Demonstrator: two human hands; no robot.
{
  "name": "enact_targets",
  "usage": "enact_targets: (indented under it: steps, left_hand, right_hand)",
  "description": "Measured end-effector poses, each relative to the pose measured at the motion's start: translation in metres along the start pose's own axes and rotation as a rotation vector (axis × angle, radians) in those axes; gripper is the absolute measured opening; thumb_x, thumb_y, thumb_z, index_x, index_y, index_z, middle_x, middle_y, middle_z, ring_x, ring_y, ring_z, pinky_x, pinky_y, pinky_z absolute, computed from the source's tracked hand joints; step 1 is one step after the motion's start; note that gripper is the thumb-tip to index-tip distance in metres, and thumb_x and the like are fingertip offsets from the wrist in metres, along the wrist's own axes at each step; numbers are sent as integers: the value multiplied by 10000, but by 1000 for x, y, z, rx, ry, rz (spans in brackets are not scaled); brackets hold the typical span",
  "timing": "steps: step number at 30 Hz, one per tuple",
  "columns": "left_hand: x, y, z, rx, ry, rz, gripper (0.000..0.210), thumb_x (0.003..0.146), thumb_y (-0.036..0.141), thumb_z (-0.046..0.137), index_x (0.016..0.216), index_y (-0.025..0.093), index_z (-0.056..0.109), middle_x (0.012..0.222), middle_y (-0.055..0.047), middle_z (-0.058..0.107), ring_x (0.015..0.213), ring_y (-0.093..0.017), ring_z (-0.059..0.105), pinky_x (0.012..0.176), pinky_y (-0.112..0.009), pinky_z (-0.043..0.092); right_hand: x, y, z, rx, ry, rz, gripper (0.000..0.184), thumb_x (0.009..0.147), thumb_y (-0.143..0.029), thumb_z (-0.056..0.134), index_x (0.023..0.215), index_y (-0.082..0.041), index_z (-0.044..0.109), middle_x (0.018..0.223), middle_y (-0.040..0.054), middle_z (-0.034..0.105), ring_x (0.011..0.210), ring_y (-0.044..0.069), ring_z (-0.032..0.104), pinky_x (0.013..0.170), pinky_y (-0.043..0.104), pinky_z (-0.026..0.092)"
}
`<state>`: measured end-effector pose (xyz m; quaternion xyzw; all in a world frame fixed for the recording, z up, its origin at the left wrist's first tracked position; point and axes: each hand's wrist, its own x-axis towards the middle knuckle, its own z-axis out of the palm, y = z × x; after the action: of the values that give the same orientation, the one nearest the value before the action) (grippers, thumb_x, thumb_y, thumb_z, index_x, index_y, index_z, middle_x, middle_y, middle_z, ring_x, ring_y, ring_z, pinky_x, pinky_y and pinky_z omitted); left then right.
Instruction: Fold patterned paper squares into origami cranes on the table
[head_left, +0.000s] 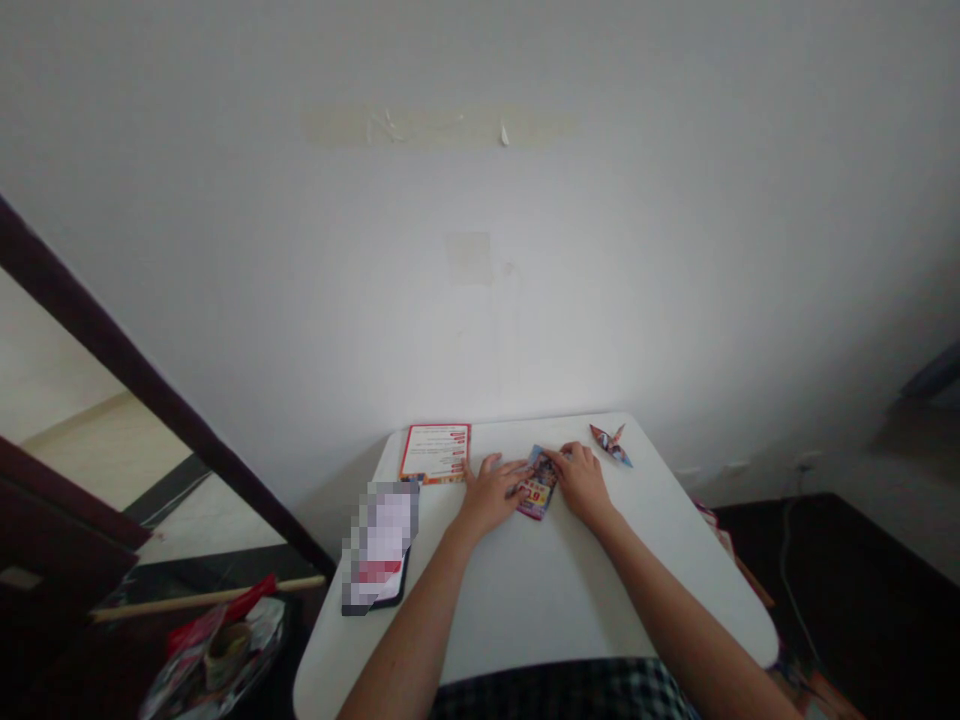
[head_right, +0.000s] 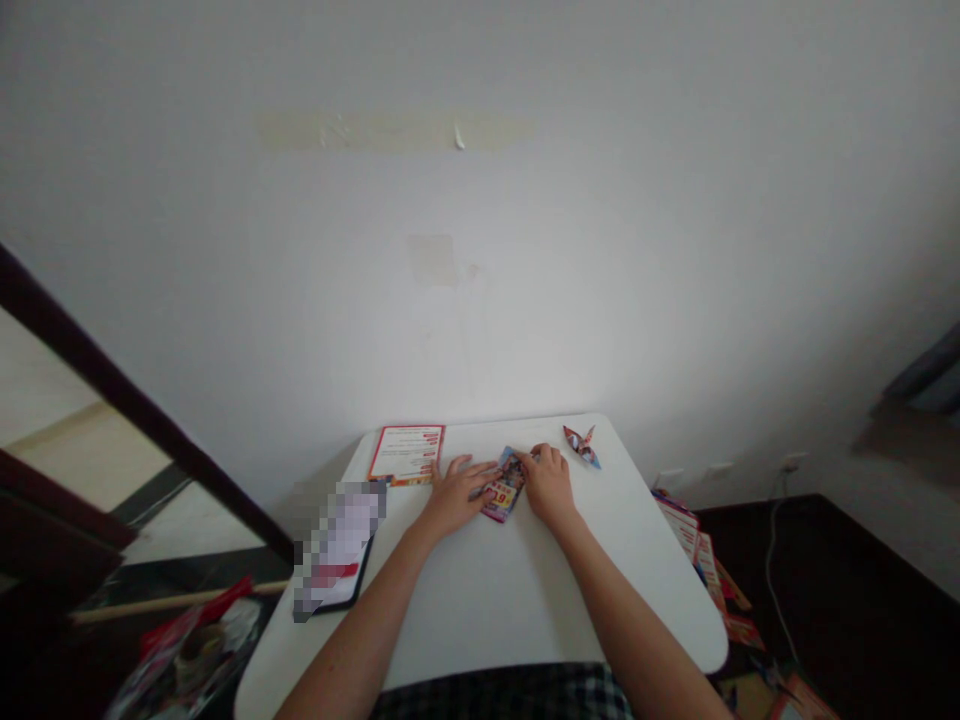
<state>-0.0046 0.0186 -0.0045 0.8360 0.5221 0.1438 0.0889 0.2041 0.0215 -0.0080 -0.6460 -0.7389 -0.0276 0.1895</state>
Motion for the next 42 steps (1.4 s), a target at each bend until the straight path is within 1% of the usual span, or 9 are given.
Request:
enact_targets:
  steps: [4, 10, 20, 25, 29, 33, 38, 40, 42]
  left_hand:
    - [1, 0, 0, -3, -10, -11, 410, 905, 472, 528, 1305, 556, 495, 1463, 104, 505, 1404, -324, 298, 1058, -811, 18]
    - [0, 1, -3, -11, -24, -21, 406, 902, 487, 526, 1303, 547, 504, 1468, 101, 499, 1413, -328, 280, 1047, -817, -25]
    - [0, 3, -7, 20, -53, -28, 412, 897, 497, 521, 1306, 536, 513, 1473, 91, 494, 1421, -352, 267, 1055, -814, -7]
    - [-2, 5, -7, 3, -22, -9, 389, 872, 501, 561, 1259, 475, 588, 1459, 68, 516, 1414, -357, 273, 1092, -777, 13]
    - [-3, 8, -6, 1, 22, 30, 355, 853, 511, 589, 1198, 436, 623, 1475, 70, 495, 1417, -338, 259, 1105, -760, -7]
    - [-3, 9, -7, -4, 28, 44, 361, 857, 534, 578, 1188, 398, 624, 1443, 42, 531, 1407, -325, 274, 1110, -749, -29]
    - [0, 8, -6, 27, 47, 47, 270, 884, 483, 564, 1130, 410, 649, 1402, 54, 564, 1379, -316, 321, 1098, -758, -57]
    - [1, 7, -5, 34, 49, 47, 303, 875, 485, 576, 1169, 428, 626, 1422, 58, 544, 1389, -323, 307, 1095, -764, -51]
    - [2, 5, -3, 45, 38, 38, 384, 872, 502, 571, 1252, 447, 577, 1463, 54, 504, 1414, -331, 269, 1106, -753, -44]
  right_hand:
    - [0, 0, -1, -17, -18, 6, 370, 993, -309, 399, 1319, -390, 553, 1214, 78, 522, 1098, 226, 451, 916, 323, 336]
    - [1, -1, -1, -28, -33, 14, 387, 992, -312, 402, 1347, -405, 525, 1220, 78, 516, 1097, 226, 451, 912, 323, 333]
    - [1, -2, -5, -30, -41, 5, 399, 994, -310, 382, 1359, -403, 514, 1225, 84, 515, 1098, 231, 448, 911, 324, 330]
    - [1, -3, -4, -15, -36, 11, 399, 988, -315, 401, 1355, -426, 514, 1230, 78, 514, 1098, 236, 443, 904, 327, 328]
    - [7, -2, -6, -10, -58, -29, 397, 989, -322, 400, 1345, -457, 513, 1244, 65, 521, 1116, 246, 432, 911, 348, 328]
    - [16, 2, -6, -5, -101, -91, 403, 983, -325, 418, 1347, -473, 505, 1264, 58, 524, 1134, 250, 426, 937, 364, 327]
    - [24, 6, -5, 12, -118, -154, 393, 987, -337, 410, 1337, -489, 506, 1273, 42, 527, 1150, 243, 426, 963, 375, 329]
    - [25, 6, -5, 9, -124, -157, 390, 985, -339, 418, 1331, -492, 511, 1279, 41, 525, 1153, 243, 426, 969, 380, 328]
    - [25, 6, -5, 3, -129, -151, 393, 981, -332, 427, 1328, -492, 513, 1285, 42, 524, 1156, 244, 425, 974, 385, 326]
